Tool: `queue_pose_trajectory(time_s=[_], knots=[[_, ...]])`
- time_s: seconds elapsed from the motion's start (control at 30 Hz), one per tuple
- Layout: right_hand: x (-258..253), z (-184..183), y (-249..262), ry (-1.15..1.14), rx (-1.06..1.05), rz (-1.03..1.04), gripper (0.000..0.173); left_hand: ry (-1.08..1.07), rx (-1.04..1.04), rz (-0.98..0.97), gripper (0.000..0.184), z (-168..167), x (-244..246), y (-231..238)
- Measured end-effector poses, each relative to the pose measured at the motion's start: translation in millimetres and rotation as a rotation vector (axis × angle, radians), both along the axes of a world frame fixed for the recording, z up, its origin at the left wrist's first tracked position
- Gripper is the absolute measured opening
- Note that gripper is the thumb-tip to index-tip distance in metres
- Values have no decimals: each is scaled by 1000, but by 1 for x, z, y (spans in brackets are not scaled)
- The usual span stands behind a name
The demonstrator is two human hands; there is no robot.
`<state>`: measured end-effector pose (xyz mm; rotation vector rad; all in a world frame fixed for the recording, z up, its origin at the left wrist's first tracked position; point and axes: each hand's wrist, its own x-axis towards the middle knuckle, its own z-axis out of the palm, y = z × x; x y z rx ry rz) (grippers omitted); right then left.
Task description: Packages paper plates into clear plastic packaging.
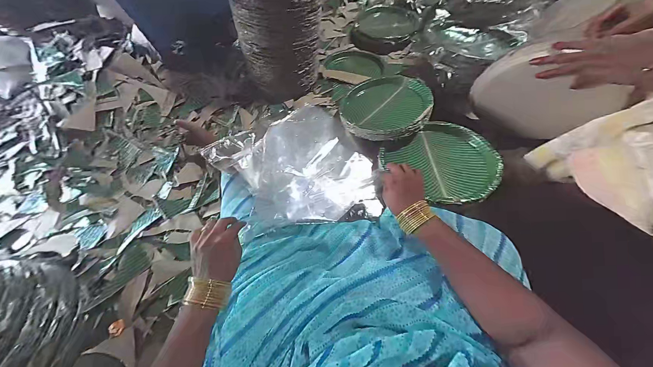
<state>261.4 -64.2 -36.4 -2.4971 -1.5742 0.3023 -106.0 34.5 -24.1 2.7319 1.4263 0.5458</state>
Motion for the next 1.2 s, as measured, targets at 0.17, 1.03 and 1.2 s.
queue_pose_trajectory(time_s=[0.17,1.03,1.2], knots=[[-19,2,-9,24,-130,100,41,-135,-254,286,45,-6,17,-26],[117,-11,40,1273,738,-474,31,-194,-121,-128,70,-92,36,-38],[160,-52,89,1082,617,-1026,80,-322,46,-169,37,-95,41,-36]])
